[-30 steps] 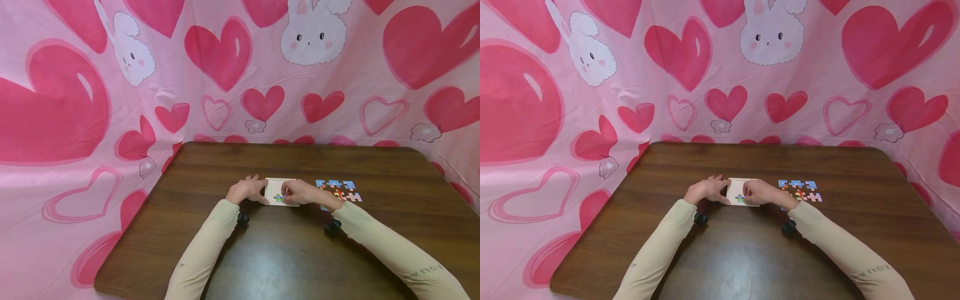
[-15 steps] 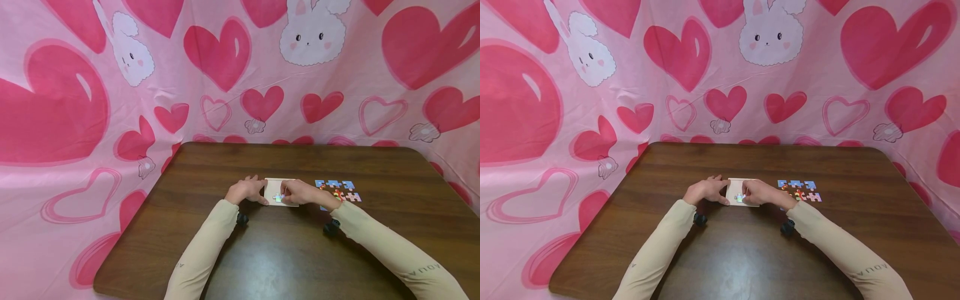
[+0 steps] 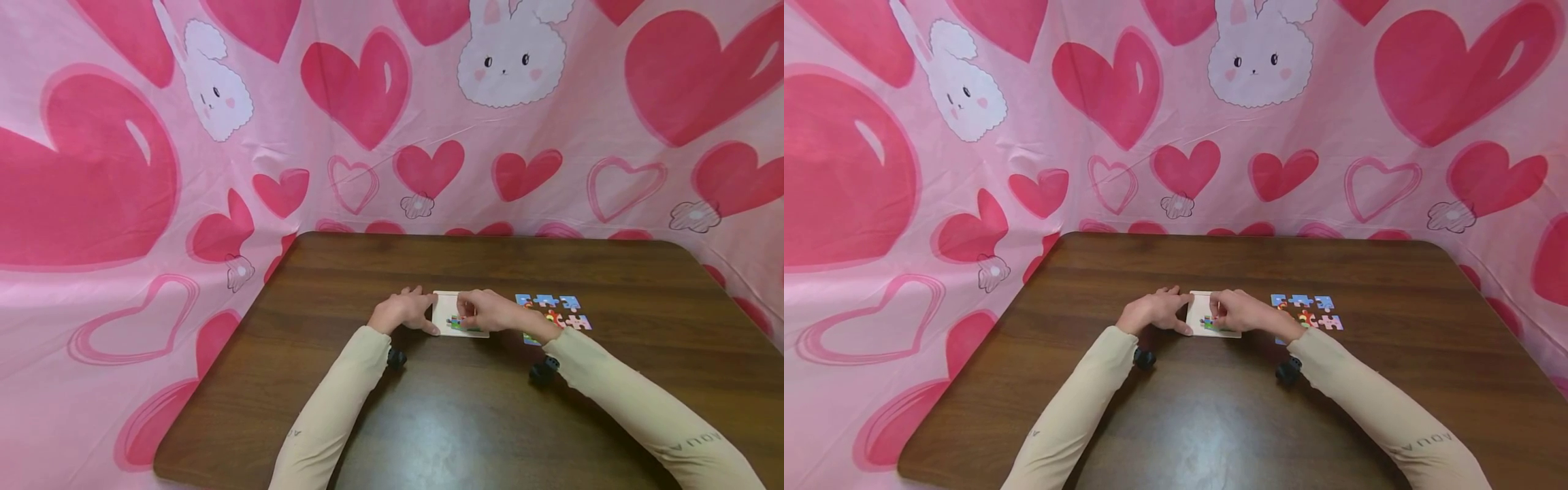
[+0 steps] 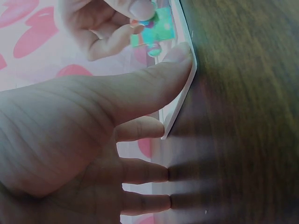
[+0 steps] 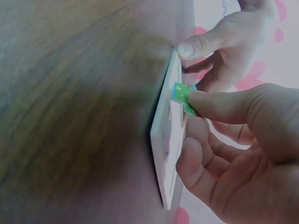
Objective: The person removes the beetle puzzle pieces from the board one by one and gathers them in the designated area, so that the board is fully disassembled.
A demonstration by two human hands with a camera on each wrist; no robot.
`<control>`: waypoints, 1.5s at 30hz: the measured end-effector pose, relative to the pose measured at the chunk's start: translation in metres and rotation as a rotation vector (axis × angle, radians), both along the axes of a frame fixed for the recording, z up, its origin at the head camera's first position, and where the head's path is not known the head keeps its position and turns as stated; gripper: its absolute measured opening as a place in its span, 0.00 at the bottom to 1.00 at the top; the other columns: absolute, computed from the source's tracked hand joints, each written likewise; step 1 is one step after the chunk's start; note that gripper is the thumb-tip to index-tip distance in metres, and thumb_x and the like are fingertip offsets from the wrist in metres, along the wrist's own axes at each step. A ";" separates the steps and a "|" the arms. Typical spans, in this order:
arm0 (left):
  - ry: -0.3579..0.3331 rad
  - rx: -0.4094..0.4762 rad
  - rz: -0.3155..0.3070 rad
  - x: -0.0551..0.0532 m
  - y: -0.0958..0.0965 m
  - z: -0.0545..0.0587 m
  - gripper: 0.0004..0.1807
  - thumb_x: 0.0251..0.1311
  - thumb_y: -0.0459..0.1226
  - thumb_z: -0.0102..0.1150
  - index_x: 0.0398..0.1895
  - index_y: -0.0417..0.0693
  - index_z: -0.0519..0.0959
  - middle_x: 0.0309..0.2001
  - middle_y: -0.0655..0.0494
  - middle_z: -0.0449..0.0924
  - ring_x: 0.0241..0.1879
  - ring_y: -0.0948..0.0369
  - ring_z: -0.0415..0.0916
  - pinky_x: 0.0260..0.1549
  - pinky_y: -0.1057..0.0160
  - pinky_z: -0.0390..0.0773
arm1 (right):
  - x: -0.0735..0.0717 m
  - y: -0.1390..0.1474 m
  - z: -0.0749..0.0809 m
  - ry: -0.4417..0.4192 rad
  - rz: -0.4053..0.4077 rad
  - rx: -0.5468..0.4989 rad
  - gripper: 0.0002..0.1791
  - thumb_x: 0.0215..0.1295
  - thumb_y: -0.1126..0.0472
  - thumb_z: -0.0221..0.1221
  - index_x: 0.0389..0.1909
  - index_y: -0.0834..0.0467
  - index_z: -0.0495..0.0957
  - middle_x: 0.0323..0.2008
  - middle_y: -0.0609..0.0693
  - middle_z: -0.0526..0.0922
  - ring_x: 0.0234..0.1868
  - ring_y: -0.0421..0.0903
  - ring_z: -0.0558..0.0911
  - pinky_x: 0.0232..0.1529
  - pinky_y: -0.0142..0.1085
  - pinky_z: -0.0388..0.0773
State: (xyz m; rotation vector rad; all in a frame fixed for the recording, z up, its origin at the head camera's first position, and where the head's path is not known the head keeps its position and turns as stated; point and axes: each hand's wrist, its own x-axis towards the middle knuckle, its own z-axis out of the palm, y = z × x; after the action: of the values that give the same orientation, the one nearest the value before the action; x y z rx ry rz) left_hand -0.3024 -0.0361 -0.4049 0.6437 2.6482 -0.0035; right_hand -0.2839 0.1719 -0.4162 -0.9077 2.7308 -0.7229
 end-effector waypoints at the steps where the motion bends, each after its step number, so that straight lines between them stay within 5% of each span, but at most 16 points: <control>1: 0.003 0.000 -0.005 0.000 0.000 0.000 0.45 0.57 0.60 0.63 0.75 0.58 0.58 0.77 0.48 0.54 0.75 0.45 0.52 0.69 0.41 0.60 | 0.000 0.001 0.001 -0.008 -0.001 -0.006 0.11 0.58 0.65 0.67 0.27 0.54 0.72 0.21 0.43 0.71 0.24 0.39 0.69 0.27 0.31 0.65; 13: -0.005 0.007 0.005 0.002 0.000 0.000 0.46 0.58 0.60 0.62 0.76 0.58 0.57 0.78 0.48 0.51 0.76 0.45 0.50 0.70 0.41 0.58 | 0.002 0.015 0.014 -0.046 -0.017 -0.033 0.11 0.62 0.63 0.66 0.28 0.56 0.71 0.23 0.46 0.70 0.24 0.41 0.68 0.26 0.32 0.63; 28: -0.022 0.017 0.022 0.002 0.001 0.000 0.46 0.57 0.59 0.63 0.76 0.58 0.56 0.79 0.48 0.49 0.77 0.45 0.47 0.71 0.41 0.57 | 0.003 0.032 0.014 -0.143 -0.050 -0.063 0.11 0.63 0.63 0.65 0.30 0.55 0.70 0.22 0.47 0.71 0.19 0.41 0.74 0.21 0.33 0.74; 45: -0.031 0.042 0.031 0.002 -0.001 0.001 0.47 0.57 0.58 0.64 0.77 0.58 0.56 0.79 0.47 0.49 0.77 0.45 0.47 0.71 0.40 0.56 | 0.008 0.069 0.015 -0.145 0.072 -0.063 0.11 0.63 0.63 0.64 0.29 0.56 0.70 0.21 0.44 0.70 0.19 0.37 0.72 0.22 0.30 0.73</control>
State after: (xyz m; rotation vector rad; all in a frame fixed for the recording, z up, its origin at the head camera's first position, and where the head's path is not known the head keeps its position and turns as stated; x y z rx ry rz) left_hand -0.3004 -0.0368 -0.4038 0.6109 2.6342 0.0715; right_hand -0.2758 0.2407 -0.4008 -0.9228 2.5499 -0.8304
